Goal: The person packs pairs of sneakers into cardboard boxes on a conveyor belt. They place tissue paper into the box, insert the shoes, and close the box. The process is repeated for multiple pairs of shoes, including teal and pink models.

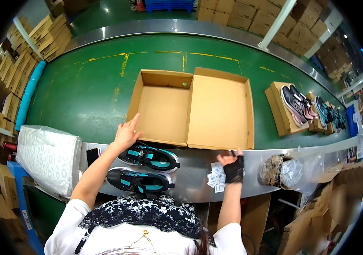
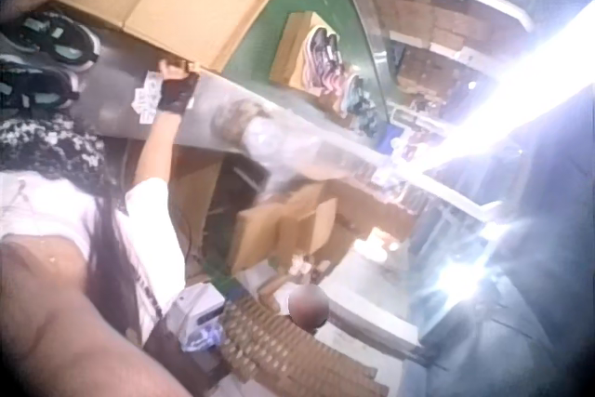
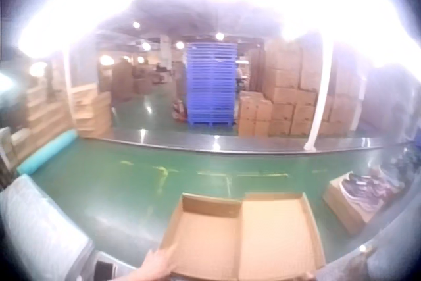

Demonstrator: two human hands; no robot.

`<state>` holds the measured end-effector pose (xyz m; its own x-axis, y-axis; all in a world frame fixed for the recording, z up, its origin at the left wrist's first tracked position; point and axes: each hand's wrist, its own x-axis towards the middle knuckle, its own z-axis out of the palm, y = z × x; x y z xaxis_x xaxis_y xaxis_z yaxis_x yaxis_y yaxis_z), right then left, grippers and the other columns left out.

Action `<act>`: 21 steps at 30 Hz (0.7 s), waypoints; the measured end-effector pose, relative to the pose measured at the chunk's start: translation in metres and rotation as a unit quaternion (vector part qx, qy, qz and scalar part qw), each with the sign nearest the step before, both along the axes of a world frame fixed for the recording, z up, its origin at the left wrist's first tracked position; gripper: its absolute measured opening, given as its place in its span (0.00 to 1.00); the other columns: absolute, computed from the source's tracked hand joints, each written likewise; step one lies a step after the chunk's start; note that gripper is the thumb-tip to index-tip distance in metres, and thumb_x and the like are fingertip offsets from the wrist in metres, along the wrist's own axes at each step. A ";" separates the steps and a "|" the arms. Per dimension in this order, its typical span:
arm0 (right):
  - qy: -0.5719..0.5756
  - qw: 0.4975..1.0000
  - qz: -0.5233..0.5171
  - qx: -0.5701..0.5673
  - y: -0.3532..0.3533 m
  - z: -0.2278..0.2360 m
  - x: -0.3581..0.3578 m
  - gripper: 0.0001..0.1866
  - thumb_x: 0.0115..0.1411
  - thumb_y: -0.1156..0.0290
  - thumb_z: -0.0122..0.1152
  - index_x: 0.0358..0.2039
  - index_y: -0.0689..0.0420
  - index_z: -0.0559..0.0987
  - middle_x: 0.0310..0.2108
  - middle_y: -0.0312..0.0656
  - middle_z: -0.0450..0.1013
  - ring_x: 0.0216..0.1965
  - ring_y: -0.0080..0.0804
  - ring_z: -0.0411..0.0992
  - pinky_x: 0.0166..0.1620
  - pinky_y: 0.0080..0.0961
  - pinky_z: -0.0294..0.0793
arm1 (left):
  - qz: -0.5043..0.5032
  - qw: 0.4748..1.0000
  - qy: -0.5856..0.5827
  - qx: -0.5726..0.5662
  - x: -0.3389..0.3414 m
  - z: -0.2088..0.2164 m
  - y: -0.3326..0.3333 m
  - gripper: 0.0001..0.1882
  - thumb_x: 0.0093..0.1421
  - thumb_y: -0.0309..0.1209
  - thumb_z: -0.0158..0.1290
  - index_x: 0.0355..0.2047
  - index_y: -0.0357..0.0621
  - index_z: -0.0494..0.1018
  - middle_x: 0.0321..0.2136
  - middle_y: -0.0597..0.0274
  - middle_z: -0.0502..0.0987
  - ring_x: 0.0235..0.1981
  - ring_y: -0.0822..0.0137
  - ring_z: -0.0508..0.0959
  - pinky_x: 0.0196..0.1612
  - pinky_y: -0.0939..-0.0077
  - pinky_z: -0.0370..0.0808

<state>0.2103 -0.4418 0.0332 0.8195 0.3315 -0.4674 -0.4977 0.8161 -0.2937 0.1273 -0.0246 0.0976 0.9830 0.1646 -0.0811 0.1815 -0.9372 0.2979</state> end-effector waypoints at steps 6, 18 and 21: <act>-0.013 0.950 0.152 -0.273 0.059 0.024 -0.070 0.22 0.54 0.64 0.54 0.45 0.62 0.64 0.42 0.52 0.68 0.41 0.42 0.70 0.32 0.29 0.70 | 0.088 0.920 -0.353 -0.145 0.000 0.046 -0.015 0.24 0.51 0.33 0.52 0.47 0.39 0.62 0.40 0.48 0.70 0.43 0.56 0.70 0.47 0.66 0.65; -0.185 0.824 0.250 -0.473 0.129 0.060 -0.103 0.14 0.55 0.67 0.53 0.40 0.61 0.70 0.36 0.42 0.72 0.35 0.27 0.72 0.33 0.15 0.66 | -0.415 0.709 -0.446 -0.355 -0.142 0.228 -0.106 0.12 0.53 0.28 0.47 0.36 0.34 0.68 0.36 0.48 0.71 0.32 0.55 0.73 0.35 0.61 0.72; -0.196 0.812 0.235 -0.497 0.129 0.061 -0.105 0.14 0.55 0.67 0.53 0.40 0.60 0.71 0.36 0.42 0.72 0.36 0.27 0.72 0.32 0.15 0.65 | -0.409 0.707 -0.482 -0.317 -0.155 0.240 -0.077 0.11 0.53 0.29 0.47 0.33 0.34 0.68 0.33 0.48 0.72 0.29 0.56 0.73 0.32 0.62 0.73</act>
<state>0.1051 -0.3127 0.0947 0.8616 0.2699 -0.4299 -0.3956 -0.1736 -0.9019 -0.0273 -0.1013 0.3381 0.3769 -0.2601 0.8890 -0.9179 -0.2338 0.3207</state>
